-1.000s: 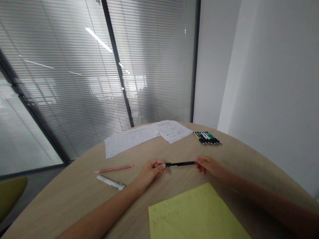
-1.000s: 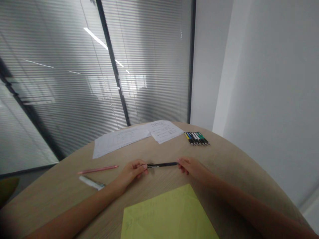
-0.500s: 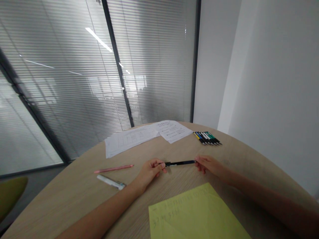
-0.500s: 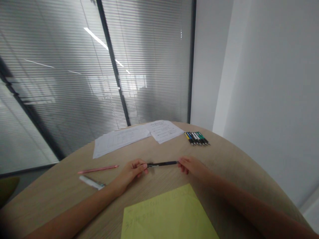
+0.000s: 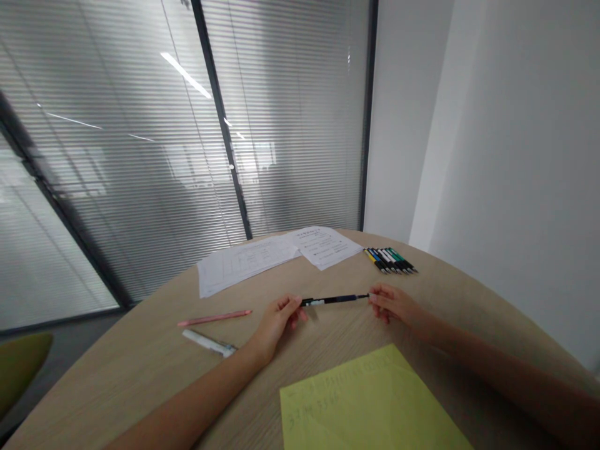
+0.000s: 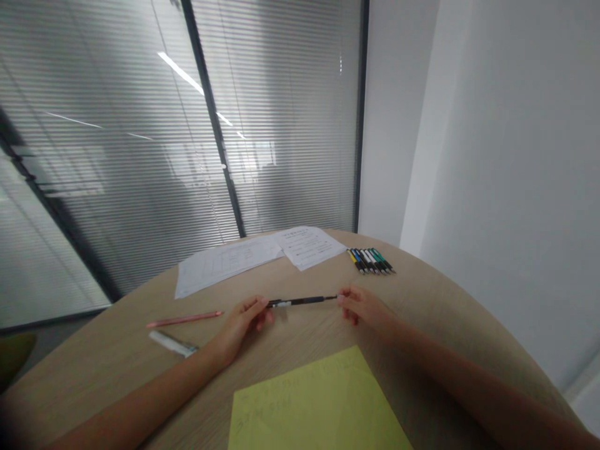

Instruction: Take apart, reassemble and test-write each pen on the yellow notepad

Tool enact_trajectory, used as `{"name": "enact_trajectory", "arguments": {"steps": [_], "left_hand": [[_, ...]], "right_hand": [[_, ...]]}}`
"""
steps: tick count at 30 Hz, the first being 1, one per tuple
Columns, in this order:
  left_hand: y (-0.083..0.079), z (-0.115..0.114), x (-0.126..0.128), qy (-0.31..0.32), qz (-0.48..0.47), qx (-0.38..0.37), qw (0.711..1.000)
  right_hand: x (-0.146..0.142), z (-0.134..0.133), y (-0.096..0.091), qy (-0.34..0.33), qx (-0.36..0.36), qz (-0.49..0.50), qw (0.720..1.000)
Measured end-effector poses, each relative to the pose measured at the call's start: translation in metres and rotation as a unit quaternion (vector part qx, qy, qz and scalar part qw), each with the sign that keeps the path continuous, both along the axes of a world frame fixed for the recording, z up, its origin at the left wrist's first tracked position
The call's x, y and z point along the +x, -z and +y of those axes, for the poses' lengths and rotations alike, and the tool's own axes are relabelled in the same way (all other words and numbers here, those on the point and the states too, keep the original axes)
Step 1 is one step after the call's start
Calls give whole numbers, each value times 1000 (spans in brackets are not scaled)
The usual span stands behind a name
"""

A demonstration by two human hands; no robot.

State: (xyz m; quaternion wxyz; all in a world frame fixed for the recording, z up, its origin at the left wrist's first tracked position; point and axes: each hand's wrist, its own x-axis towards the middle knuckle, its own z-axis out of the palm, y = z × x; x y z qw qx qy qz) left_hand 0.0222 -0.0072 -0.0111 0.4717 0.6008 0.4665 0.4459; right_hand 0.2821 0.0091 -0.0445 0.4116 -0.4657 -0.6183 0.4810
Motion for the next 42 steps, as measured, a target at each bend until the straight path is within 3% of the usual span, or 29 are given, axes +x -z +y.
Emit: {"name": "enact_trajectory", "arguments": {"steps": [10,21,27,33,36,42], "left_hand": [[4,6,-2,-61,-80,-9,995],[3,7,-2,-79,-68,-1,995],[5,5,-1,-96,73,31,992],[4,3,0,-73,224,86,968],[2,-3,3,-59,321,111,939],[4,-13,7,-43,476,216,851]], "right_hand": [[4,-7,-20,75,-15,55,996],[18,9,-9,111,5,0,994],[19,13,-2,104,20,-22,994],[18,14,-1,101,24,-34,994],[18,13,0,93,39,-51,994],[16,13,3,75,59,-120,988]]}}
